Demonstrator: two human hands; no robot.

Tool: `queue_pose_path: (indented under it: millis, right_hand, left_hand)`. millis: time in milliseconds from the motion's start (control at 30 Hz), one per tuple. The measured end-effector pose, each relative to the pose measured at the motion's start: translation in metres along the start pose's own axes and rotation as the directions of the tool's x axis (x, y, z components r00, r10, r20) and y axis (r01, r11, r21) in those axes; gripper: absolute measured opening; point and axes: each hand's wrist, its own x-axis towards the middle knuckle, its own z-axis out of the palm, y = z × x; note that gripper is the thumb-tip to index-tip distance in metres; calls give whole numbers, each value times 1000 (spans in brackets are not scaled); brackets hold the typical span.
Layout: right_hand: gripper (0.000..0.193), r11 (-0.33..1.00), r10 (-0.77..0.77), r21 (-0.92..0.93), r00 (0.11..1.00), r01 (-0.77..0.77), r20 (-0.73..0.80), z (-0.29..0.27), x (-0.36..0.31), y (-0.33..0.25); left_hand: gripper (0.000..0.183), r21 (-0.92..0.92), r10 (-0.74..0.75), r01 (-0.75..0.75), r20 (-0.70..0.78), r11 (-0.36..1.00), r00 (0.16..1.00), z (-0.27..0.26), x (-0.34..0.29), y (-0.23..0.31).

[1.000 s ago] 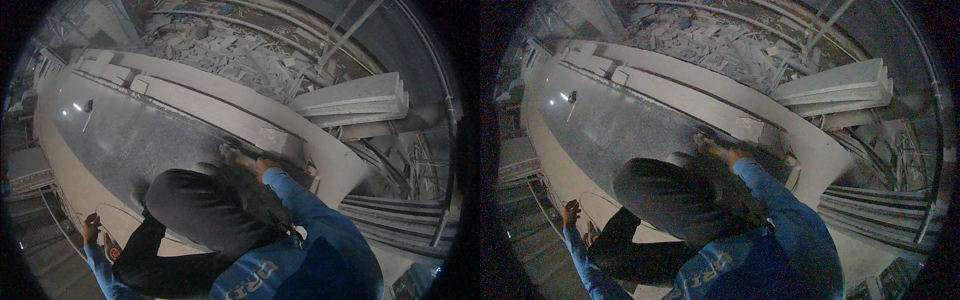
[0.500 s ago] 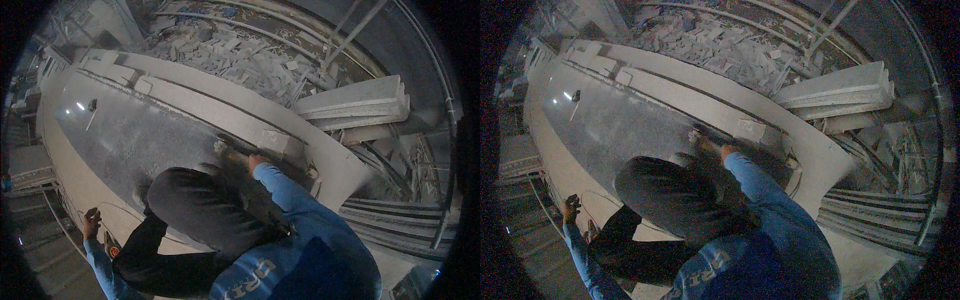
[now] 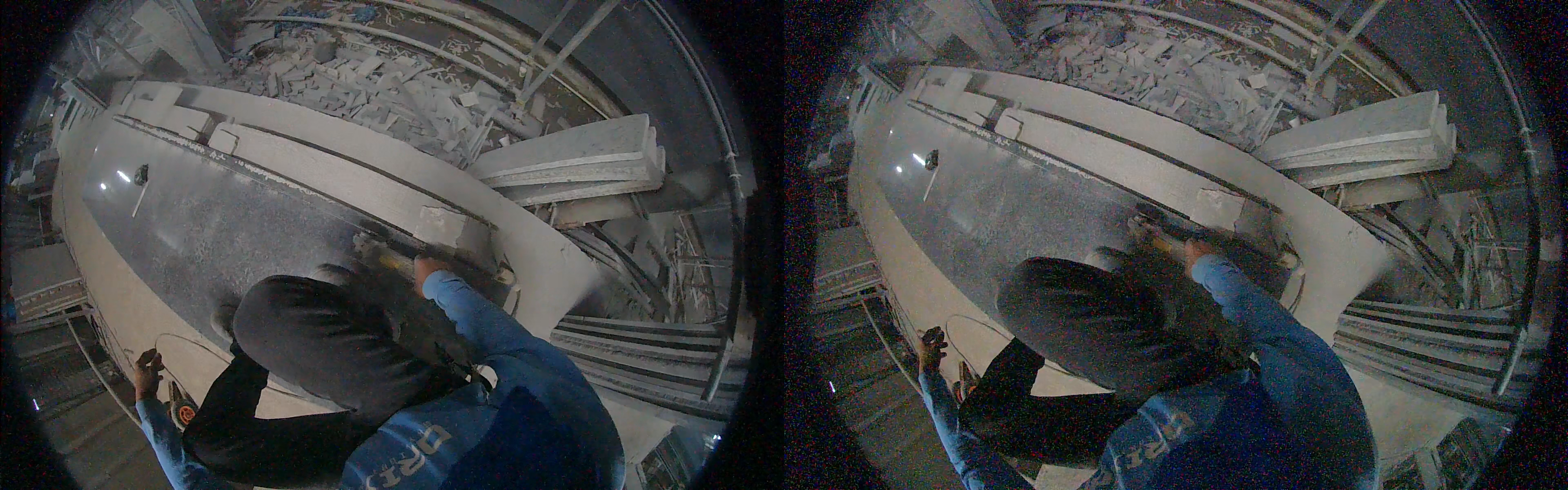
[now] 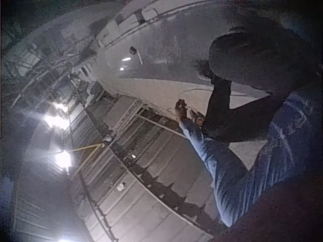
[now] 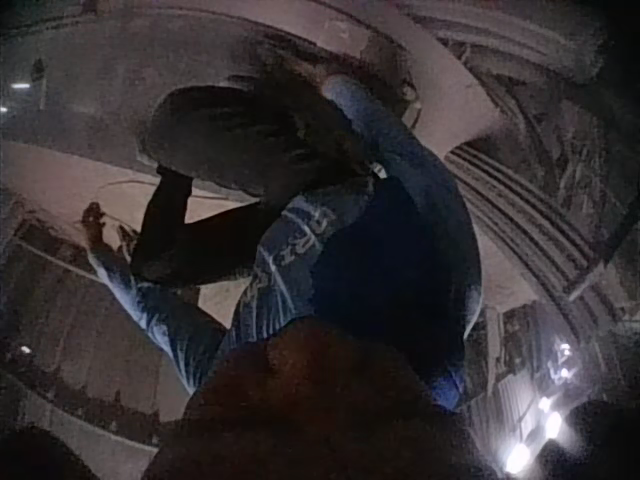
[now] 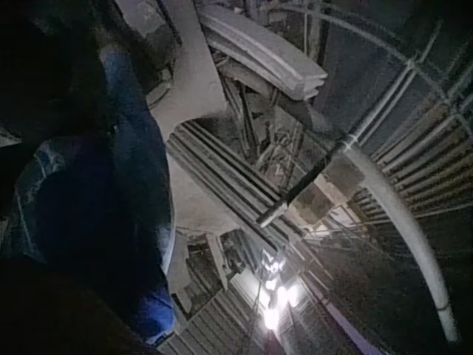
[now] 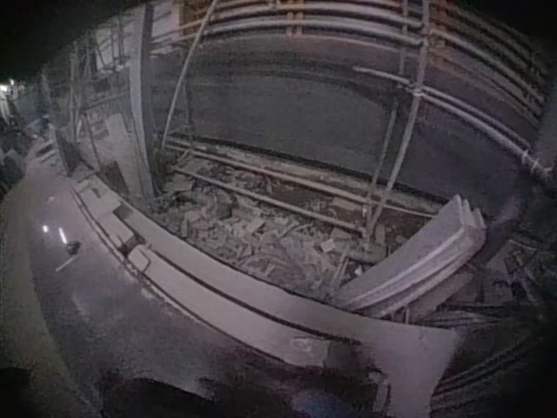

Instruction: The person uses an angle grinder to cut a long, straight line along a large stone slab. They maintain a steady posture while guiding the tool along the marked line, producing dust as the cut progresses.

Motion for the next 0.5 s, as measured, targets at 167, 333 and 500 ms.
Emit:
queue_pose_path:
  millis: [167,333,500]
  right_hand:
    - [44,998,66,33,977,-60,-205,45,69,-3]
    - [45,996,-50,-74,990,41,-135,19,62,-31]
    - [45,993,-68,-108,988,53,-137,12,43,-19]
  left_hand:
    - [47,72,64,-63,-15,995,998,1,2,8]
    - [47,133,24,-17,-48,991,999,14,-19,40]
    - [45,149,38,-32,-37,988,999,15,-15,44]
